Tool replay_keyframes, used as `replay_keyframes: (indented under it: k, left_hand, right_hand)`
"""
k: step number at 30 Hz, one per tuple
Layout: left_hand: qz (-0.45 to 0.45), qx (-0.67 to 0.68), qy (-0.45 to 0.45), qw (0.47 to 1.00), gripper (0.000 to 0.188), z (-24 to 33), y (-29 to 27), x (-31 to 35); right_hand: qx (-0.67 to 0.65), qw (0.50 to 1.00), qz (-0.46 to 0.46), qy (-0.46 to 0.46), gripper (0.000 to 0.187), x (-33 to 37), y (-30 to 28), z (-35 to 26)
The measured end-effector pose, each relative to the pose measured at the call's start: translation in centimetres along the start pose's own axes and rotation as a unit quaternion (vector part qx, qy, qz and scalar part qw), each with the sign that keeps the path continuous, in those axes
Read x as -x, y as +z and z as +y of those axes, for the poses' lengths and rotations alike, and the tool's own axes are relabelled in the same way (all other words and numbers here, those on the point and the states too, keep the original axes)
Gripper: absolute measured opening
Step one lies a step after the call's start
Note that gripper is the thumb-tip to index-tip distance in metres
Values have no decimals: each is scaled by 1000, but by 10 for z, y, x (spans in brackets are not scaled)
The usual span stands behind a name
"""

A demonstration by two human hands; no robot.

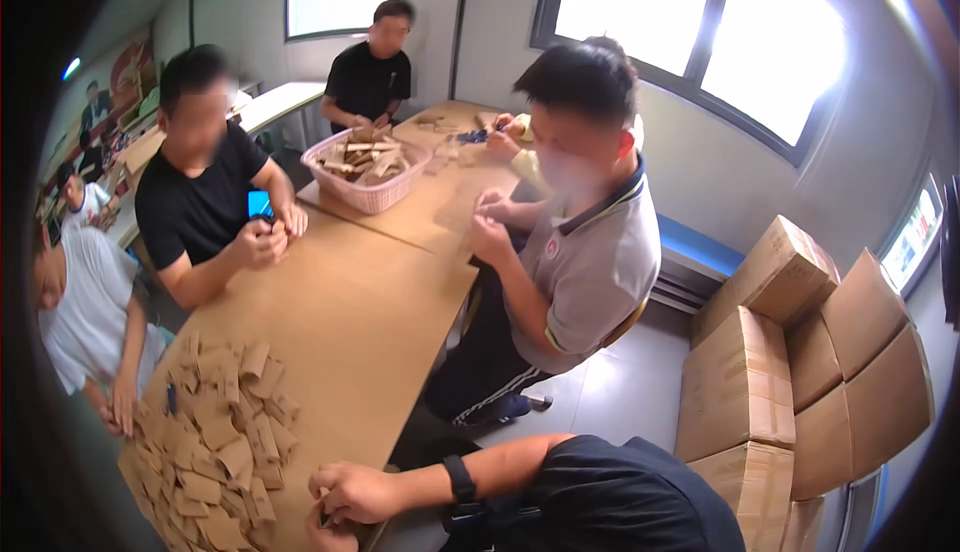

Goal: Packing blue cables into small paper envelopes.

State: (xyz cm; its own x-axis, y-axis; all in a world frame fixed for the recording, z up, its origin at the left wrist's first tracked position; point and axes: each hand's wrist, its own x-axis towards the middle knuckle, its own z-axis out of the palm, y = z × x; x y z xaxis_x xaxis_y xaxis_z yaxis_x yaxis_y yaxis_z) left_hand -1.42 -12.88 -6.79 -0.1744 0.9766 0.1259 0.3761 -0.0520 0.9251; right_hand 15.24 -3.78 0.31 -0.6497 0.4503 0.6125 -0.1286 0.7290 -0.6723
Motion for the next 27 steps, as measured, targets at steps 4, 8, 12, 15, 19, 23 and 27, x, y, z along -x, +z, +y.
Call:
replay_keyframes:
  k: [4,8,12,15,19,23,27]
  left_hand:
    - [-7,170,-156,973,39,53,5,-1]
    - [-91,167,-144,971,29,125,-7,1]
    - [-152,216,-227,937,17,165,-17,-1]
    - [-211,154,-194,946,14,231,-28,0]
    - [-258,197,-268,907,10,252,-32,9]
    - [-313,87,-293,899,14,270,-43,2]
    - [-316,149,-314,883,16,266,-48,-3]
  right_hand:
    - [57,997,14,51,13,-7,-15,-32]
    - [51,986,1,160,15,-22,-40,-76]
    - [-10,984,-11,177,18,-35,-54,-109]
    - [-51,992,30,108,22,-45,-68,-128]
    - [-4,952,-117,281,15,-56,-93,-148]
    - [-86,953,-157,243,15,-55,-101,-156]
    - [69,983,-45,162,12,-60,-102,-160]
